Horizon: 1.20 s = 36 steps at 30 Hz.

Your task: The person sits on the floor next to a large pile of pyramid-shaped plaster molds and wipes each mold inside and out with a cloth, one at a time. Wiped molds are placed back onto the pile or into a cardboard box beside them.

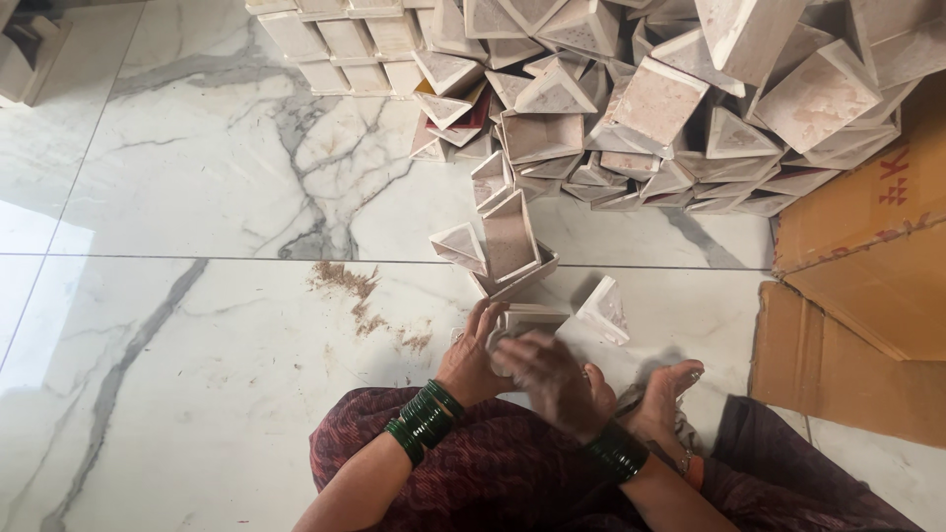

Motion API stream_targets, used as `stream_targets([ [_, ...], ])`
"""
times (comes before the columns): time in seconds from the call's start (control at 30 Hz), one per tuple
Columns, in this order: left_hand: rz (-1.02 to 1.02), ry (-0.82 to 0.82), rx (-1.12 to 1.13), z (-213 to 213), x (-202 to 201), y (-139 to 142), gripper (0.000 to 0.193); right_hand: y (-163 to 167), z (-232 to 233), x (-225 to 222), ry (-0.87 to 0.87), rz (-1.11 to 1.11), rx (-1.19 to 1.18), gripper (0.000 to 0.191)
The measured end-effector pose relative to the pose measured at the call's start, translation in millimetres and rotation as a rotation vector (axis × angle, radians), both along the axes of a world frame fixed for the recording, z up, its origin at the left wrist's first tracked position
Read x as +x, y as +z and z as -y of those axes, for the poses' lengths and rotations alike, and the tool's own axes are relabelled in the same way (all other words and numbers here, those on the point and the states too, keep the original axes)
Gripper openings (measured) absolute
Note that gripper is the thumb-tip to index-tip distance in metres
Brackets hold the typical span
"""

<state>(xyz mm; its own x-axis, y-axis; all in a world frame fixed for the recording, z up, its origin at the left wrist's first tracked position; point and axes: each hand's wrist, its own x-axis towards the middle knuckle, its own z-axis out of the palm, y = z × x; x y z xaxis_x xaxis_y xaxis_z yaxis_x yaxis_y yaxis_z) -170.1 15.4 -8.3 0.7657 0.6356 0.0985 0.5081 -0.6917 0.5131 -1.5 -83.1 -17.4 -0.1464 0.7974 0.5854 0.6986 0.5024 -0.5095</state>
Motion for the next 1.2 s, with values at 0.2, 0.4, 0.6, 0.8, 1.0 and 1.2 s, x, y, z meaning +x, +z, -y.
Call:
stream_targets([
  [0.2,0.082,0.119,-0.314,4,1,14,0.121,-21,-14,69,-0.368,-0.054,-0.03,0.044],
  [0.4,0.306,0.268,-0.822,0,2,7,0.103,-31,1,125,-0.42,-0.804,-0.231,0.032],
  [0.6,0.369,0.265,-0.785,-9,-6,-13,0.095,-31,-2,107,-0.31,-1.244,-0.46,0.038],
  [0.8,0.476,0.283,-1.151,-11,-11,-11,0.095,-9,3,60,-0.081,-1.327,-0.537,0.046],
  [1.0,0.348,0.06,-0.664,-4,-1,-11,0.112,-21,2,31,0.112,-1.552,-0.769,0.046],
  [1.2,0.273,-0.093,-0.529,5,0,-4,0.132,-53,12,22,0.087,-1.629,-0.855,0.044],
])
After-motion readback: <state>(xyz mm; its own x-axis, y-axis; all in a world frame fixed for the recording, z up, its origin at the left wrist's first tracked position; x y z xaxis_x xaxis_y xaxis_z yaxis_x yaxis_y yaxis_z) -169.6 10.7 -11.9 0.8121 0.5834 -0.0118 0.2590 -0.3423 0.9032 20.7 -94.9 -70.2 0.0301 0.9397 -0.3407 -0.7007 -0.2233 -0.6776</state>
